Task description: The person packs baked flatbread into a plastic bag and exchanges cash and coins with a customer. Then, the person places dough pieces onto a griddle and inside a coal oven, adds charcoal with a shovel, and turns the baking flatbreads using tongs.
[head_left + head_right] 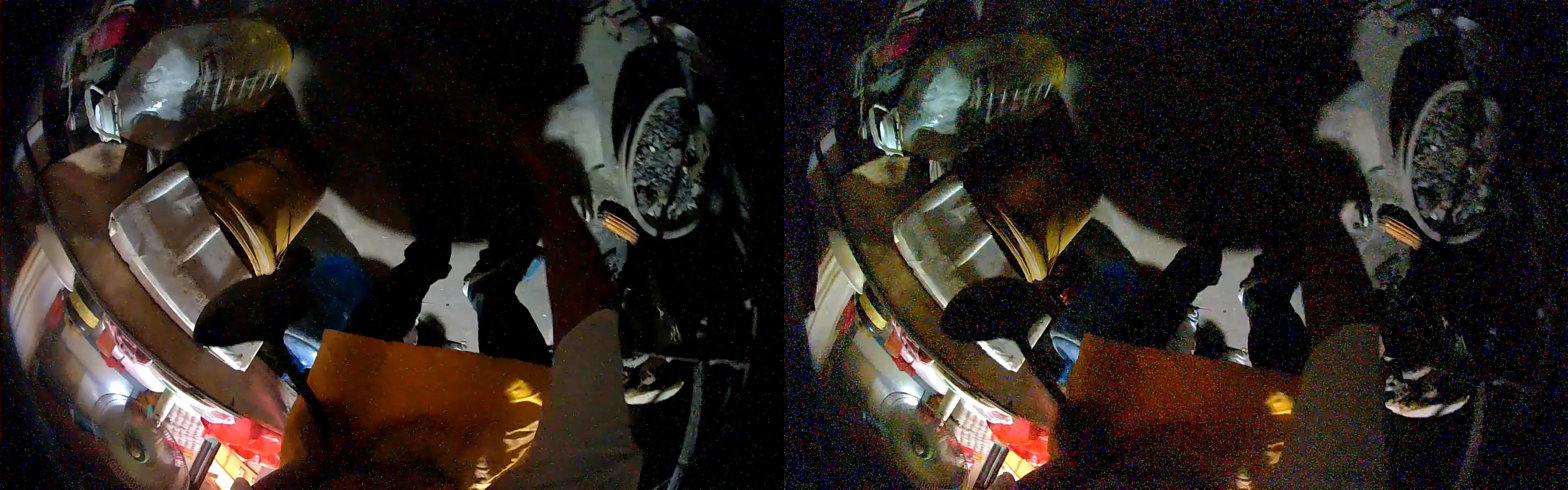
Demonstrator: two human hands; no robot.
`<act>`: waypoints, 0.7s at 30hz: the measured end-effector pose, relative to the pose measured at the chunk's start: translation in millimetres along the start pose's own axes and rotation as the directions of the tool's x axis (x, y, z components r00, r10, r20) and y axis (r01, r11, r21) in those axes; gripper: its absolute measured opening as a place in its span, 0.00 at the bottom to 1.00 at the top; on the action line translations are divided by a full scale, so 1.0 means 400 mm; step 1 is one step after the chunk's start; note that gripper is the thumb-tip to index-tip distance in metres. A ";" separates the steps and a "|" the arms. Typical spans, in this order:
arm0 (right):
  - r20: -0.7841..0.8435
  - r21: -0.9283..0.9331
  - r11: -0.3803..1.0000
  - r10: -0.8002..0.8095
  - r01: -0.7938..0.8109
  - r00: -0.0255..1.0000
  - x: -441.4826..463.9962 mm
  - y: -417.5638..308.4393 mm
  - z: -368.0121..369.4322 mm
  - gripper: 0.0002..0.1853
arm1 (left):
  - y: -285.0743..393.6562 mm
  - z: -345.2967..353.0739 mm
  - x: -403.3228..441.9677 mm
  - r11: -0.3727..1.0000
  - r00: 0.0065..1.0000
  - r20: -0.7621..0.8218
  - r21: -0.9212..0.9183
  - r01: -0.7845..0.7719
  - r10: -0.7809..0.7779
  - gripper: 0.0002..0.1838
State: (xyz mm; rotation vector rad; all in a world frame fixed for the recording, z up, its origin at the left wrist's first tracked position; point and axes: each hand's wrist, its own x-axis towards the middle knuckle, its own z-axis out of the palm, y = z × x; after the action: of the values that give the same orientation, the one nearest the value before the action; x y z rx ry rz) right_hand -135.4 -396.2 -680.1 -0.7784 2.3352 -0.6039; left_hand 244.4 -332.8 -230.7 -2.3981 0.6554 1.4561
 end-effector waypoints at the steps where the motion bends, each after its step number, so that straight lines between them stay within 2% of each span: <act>1: -0.038 0.049 0.999 0.002 0.000 0.999 -0.042 -0.016 -0.035 0.17 | -0.002 -0.001 -0.004 1.000 1.000 0.010 0.004 -0.019 0.019 0.27; 5: -0.114 0.298 0.952 0.108 -0.069 0.988 -0.227 -0.143 -0.247 0.18 | 0.000 -0.005 -0.027 0.991 0.988 0.070 -0.001 -0.137 0.137 0.27; 7: 0.097 0.505 0.820 0.255 -0.268 0.962 -0.345 -0.208 -0.399 0.18 | 0.004 -0.004 -0.044 0.977 0.970 0.117 -0.015 -0.213 0.213 0.27; 8: 0.255 0.600 0.692 0.312 -0.403 0.915 -0.412 -0.238 -0.482 0.18 | 0.009 0.000 -0.052 0.968 0.958 0.142 -0.030 -0.249 0.251 0.27; 9: 0.477 0.791 0.292 0.257 -0.538 0.840 -0.521 -0.257 -0.553 0.18 | 0.012 0.004 -0.066 0.957 0.943 0.167 -0.046 -0.285 0.289 0.28; 11: 0.643 0.756 -0.120 0.319 -0.643 0.696 -0.656 -0.282 -0.568 0.19 | 0.026 0.027 -0.091 0.934 0.908 0.220 -0.092 -0.345 0.357 0.28; 13: 0.637 0.674 -0.027 0.527 -0.738 0.562 -0.727 -0.354 -0.613 0.19 | 0.044 0.055 -0.131 0.910 0.873 0.257 -0.143 -0.389 0.414 0.28; 15: 0.663 0.607 0.083 0.495 -0.790 0.561 -0.829 -0.439 -0.739 0.19 | 0.047 0.071 -0.185 0.889 0.846 0.275 -0.159 -0.429 0.457 0.28; 17: 0.740 0.595 0.064 0.347 -0.801 0.577 -0.966 -0.456 -0.770 0.19 | 0.042 0.062 -0.257 0.789 0.731 0.371 -0.010 -0.614 0.573 0.28; 18: 0.765 0.634 0.059 0.100 -0.771 0.637 -1.005 -0.449 -0.824 0.18 | 0.057 0.059 -0.303 0.673 0.625 0.461 0.080 -0.736 0.630 0.28; 19: 0.740 0.666 0.030 -0.153 -0.745 0.655 -1.044 -0.443 -0.879 0.18 | 0.072 0.056 -0.349 0.524 0.506 0.541 0.136 -0.841 0.672 0.28; 20: 0.660 0.723 0.035 -0.328 -0.690 0.676 -1.094 -0.459 -0.937 0.17 | 0.079 0.058 -0.361 0.780 0.630 0.501 -0.162 -0.605 0.593 0.26; 21: 0.556 0.774 0.012 -0.491 -0.633 0.671 -1.143 -0.475 -0.995 0.17 | 0.089 0.057 -0.378 0.871 0.722 0.519 -0.427 -0.244 0.457 0.25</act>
State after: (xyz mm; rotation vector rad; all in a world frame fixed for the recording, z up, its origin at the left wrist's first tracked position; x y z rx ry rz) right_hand -28.7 -146.7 -105.7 -0.0020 0.5577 -1.3422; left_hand 149.1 -317.0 -106.9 -1.8470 0.7739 2.5313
